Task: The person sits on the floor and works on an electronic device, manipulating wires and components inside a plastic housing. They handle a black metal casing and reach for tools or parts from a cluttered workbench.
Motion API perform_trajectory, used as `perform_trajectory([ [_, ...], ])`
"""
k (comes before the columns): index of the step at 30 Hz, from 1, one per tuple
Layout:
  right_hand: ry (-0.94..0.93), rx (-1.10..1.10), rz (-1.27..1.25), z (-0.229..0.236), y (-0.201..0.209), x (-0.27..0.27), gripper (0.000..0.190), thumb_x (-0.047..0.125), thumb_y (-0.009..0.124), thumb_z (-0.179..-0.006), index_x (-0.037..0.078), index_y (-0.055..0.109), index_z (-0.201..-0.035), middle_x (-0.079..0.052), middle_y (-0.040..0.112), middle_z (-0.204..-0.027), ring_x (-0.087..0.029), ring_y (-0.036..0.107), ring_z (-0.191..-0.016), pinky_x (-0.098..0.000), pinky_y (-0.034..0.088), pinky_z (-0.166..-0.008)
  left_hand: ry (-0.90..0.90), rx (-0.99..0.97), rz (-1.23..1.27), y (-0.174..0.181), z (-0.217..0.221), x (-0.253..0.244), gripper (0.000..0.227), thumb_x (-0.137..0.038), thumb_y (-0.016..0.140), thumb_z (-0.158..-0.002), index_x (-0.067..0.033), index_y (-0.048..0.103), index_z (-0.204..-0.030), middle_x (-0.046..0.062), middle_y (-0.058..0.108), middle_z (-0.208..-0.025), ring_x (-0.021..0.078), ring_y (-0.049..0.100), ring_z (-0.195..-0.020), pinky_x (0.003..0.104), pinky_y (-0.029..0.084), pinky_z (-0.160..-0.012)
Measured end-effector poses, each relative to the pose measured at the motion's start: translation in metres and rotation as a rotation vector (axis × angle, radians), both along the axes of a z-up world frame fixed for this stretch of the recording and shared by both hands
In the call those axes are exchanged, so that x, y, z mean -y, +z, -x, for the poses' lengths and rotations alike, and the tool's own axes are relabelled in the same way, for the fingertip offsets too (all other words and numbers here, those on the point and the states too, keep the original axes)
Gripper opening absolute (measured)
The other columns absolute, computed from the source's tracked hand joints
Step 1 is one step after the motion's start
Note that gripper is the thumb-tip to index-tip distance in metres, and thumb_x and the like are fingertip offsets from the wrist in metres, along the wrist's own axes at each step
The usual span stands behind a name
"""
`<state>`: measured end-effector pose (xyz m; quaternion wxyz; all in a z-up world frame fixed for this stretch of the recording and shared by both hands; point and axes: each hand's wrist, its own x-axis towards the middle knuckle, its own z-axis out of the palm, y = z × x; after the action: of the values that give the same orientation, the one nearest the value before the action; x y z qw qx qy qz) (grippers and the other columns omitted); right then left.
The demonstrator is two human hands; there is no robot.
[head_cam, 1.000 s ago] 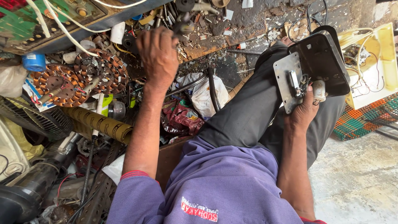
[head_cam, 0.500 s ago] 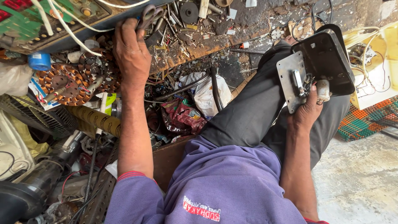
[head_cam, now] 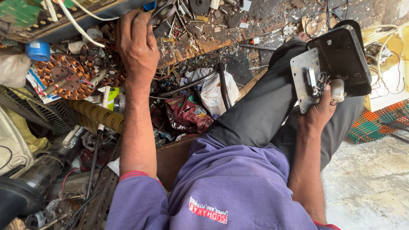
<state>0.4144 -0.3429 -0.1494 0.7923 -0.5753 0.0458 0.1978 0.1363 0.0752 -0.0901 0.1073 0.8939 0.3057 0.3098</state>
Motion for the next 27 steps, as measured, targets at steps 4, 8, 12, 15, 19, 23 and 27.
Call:
perform_trajectory([
  [4,0.000,-0.004,-0.016,-0.001,-0.001,0.000,0.034,0.016,0.066,-0.107,-0.003,0.058,-0.135,-0.011,0.067,-0.128,-0.020,0.069,-0.118,-0.0356,0.057,-0.108,0.021,-0.064,-0.165,-0.007,0.005,-0.009,0.015,-0.002,0.072,-0.104,-0.0058,0.070,-0.118,0.009,0.067,-0.119,0.0260,0.068,-0.112,0.045,0.060,-0.098],
  [8,0.007,-0.007,-0.020,0.002,-0.001,0.001,0.031,0.016,0.066,-0.108,-0.003,0.059,-0.132,-0.011,0.068,-0.126,-0.020,0.069,-0.116,-0.0357,0.058,-0.107,0.063,-0.194,-0.290,-0.025,0.011,-0.019,0.007,-0.004,0.072,-0.105,-0.0062,0.073,-0.112,0.009,0.069,-0.118,0.0246,0.068,-0.111,0.046,0.059,-0.096],
  [12,-0.002,0.003,-0.016,0.000,0.001,-0.002,0.031,0.015,0.067,-0.107,-0.001,0.059,-0.132,-0.009,0.068,-0.124,-0.019,0.069,-0.115,-0.0353,0.058,-0.106,0.171,-0.255,-0.290,-0.035,0.016,-0.022,0.009,-0.009,0.073,-0.104,-0.0097,0.074,-0.113,0.008,0.069,-0.120,0.0266,0.068,-0.115,0.051,0.057,-0.101],
  [15,-0.007,-0.010,-0.014,0.001,0.000,0.001,0.031,0.015,0.066,-0.107,-0.003,0.060,-0.131,-0.011,0.069,-0.124,-0.020,0.069,-0.115,-0.0351,0.058,-0.105,0.212,-0.260,-0.208,-0.033,0.022,-0.017,0.015,-0.007,0.074,-0.103,-0.0105,0.075,-0.118,0.009,0.067,-0.126,0.0287,0.065,-0.119,0.052,0.056,-0.105],
  [19,-0.023,-0.022,-0.010,0.000,-0.002,0.002,0.031,0.015,0.066,-0.107,-0.003,0.059,-0.132,-0.011,0.069,-0.124,-0.020,0.070,-0.114,-0.0354,0.058,-0.104,0.229,-0.328,-0.191,-0.021,0.020,0.001,0.036,0.001,0.071,-0.093,-0.0059,0.071,-0.128,0.014,0.061,-0.137,0.0339,0.060,-0.126,0.060,0.050,-0.108],
  [23,-0.025,-0.021,0.000,0.000,-0.002,0.001,0.031,0.014,0.065,-0.107,-0.001,0.058,-0.133,-0.010,0.068,-0.124,-0.020,0.069,-0.114,-0.0353,0.058,-0.104,0.105,-0.249,-0.088,-0.019,-0.006,0.026,0.047,0.009,0.066,-0.090,-0.0047,0.066,-0.135,0.013,0.057,-0.143,0.0387,0.056,-0.134,0.058,0.046,-0.113],
  [27,-0.012,-0.022,-0.016,0.001,0.002,-0.002,0.030,0.012,0.064,-0.107,-0.001,0.058,-0.134,-0.009,0.067,-0.126,-0.019,0.069,-0.116,-0.0352,0.058,-0.106,-0.138,-0.219,-0.062,-0.032,-0.060,0.036,0.040,0.005,0.066,-0.098,-0.0060,0.066,-0.137,0.019,0.053,-0.147,0.0422,0.051,-0.137,0.057,0.047,-0.113],
])
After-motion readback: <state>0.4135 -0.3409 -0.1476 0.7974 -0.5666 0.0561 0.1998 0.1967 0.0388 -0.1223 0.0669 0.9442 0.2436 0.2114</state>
